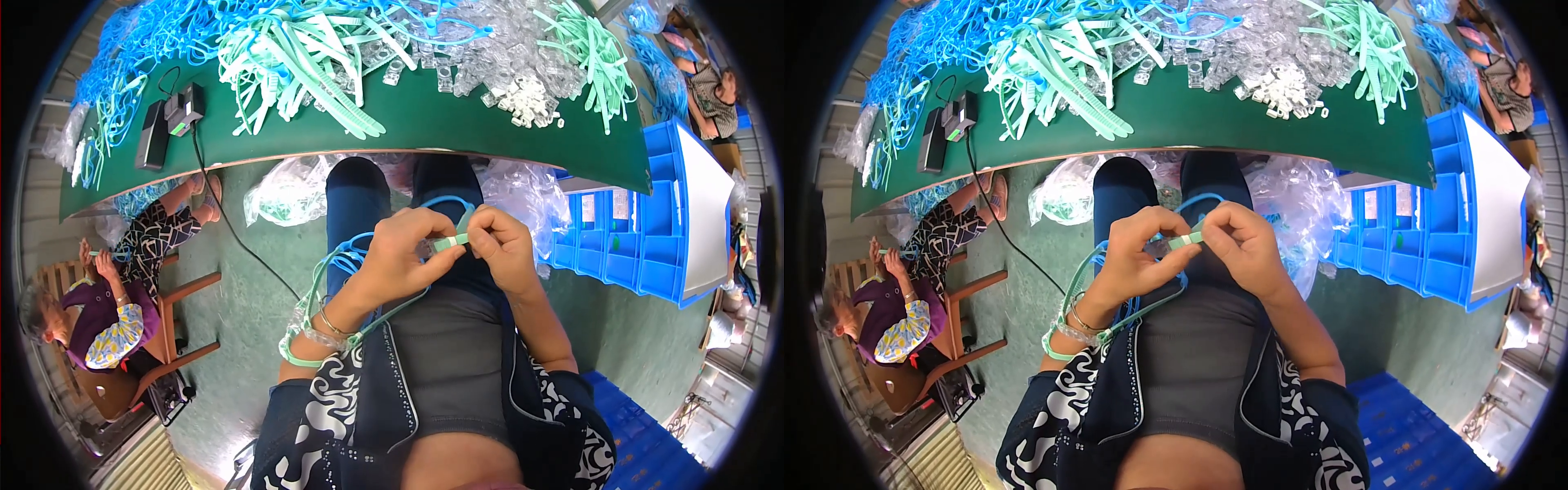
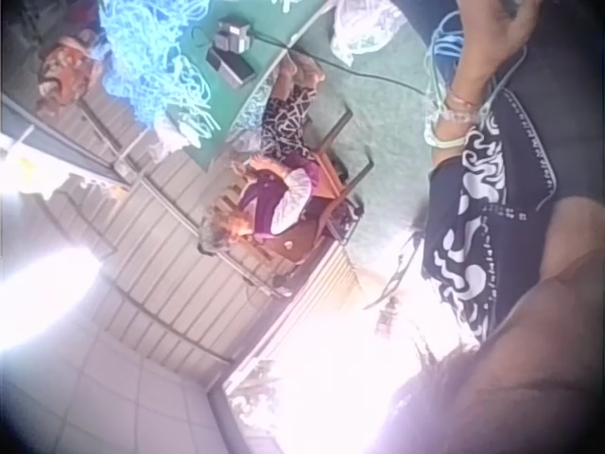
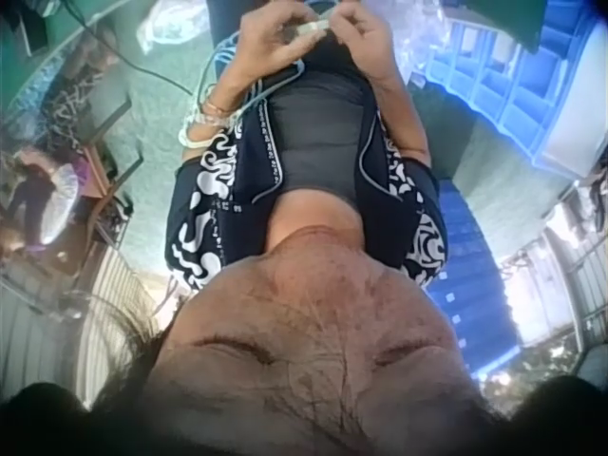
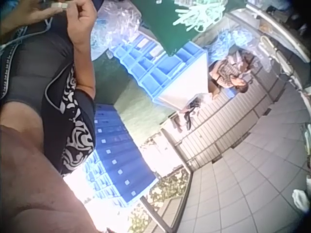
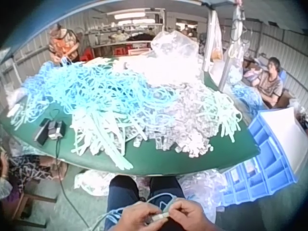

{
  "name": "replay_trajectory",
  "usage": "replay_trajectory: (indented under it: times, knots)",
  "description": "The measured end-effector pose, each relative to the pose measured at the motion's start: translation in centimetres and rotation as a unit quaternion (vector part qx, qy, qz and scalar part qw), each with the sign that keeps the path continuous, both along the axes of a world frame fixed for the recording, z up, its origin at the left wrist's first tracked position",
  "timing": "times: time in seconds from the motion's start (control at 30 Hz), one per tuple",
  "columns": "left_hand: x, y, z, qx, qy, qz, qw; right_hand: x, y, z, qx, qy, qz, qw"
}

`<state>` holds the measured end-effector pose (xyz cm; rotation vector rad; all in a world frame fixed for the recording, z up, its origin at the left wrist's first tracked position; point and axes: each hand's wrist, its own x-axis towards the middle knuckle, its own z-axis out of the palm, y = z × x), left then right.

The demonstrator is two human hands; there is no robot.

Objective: The person assembles small plastic components onto blue elastic bands by hand.

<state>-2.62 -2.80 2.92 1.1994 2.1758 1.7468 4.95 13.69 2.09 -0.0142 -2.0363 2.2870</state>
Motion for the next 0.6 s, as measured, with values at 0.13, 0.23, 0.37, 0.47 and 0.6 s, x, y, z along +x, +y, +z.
replay_trajectory:
  times: [0.13,0.23,0.37,0.47,0.6]
  knots:
    - [0.0,-0.3,-0.1,0.026,-0.119,-0.018,0.992,0.2,-0.1,-0.2,-0.062,-0.025,-0.021,0.998]
    - [-0.1,-0.2,0.3,0.049,-0.217,-0.039,0.974,0.1,0.0,-0.1,-0.076,-0.024,-0.023,0.997]
    - [-0.9,-0.8,-0.8,0.013,-0.366,-0.124,0.922,0.0,0.1,-0.1,-0.083,-0.017,-0.031,0.996]
    - [-0.8,-1.1,-0.7,0.000,-0.360,-0.123,0.925,-0.2,0.6,0.1,0.047,0.021,-0.044,0.998]
    - [-0.6,-1.1,-0.4,-0.019,-0.334,-0.104,0.937,-1.9,1.1,2.7,0.377,0.238,-0.034,0.894]
